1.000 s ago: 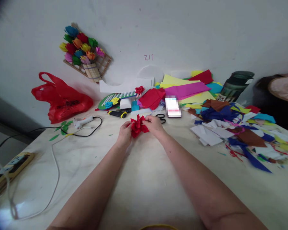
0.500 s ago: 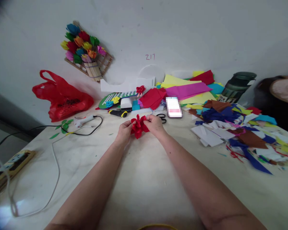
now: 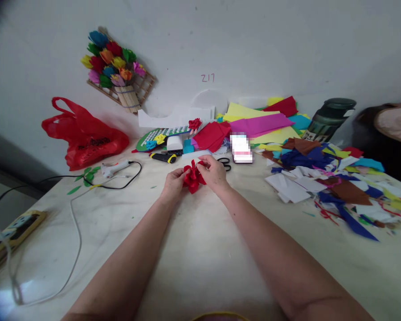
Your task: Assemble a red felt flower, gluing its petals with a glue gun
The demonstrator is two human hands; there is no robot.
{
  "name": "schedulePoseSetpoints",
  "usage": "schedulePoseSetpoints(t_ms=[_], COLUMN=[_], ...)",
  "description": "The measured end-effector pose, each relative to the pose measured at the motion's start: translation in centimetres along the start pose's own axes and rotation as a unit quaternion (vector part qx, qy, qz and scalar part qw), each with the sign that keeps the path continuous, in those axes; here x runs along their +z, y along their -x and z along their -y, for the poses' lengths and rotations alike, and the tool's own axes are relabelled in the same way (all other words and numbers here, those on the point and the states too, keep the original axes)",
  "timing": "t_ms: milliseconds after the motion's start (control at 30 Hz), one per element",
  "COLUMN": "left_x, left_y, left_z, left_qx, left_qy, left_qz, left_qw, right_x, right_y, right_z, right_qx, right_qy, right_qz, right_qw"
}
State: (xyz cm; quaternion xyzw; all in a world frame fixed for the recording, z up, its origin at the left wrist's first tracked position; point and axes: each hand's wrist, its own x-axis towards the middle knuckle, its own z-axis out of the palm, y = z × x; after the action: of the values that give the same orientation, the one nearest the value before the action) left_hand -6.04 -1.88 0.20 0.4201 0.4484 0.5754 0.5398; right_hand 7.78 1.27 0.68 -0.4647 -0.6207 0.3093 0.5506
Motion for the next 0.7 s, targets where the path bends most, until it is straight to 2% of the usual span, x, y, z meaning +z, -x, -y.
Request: schedulePoseSetpoints(t_ms=[133, 700], left_x=[0.04, -0.29], left_y=[0.13, -0.33], left_z=[-0.09, 0.66], left_qx=[0.002, 0.035], left_qy=[-0.004, -0.036], left_qz=[0.003, 0.017], left_qw=[1.000, 0.999], right_x=[0.03, -0.09], right_y=[0.12, -0.18], right_z=[0.22, -0.10], right_qx=[0.028, 0.022], right_qy=[-0.029, -0.039], right_qz=[0.008, 0.024], right_qw=[0.999, 0.999])
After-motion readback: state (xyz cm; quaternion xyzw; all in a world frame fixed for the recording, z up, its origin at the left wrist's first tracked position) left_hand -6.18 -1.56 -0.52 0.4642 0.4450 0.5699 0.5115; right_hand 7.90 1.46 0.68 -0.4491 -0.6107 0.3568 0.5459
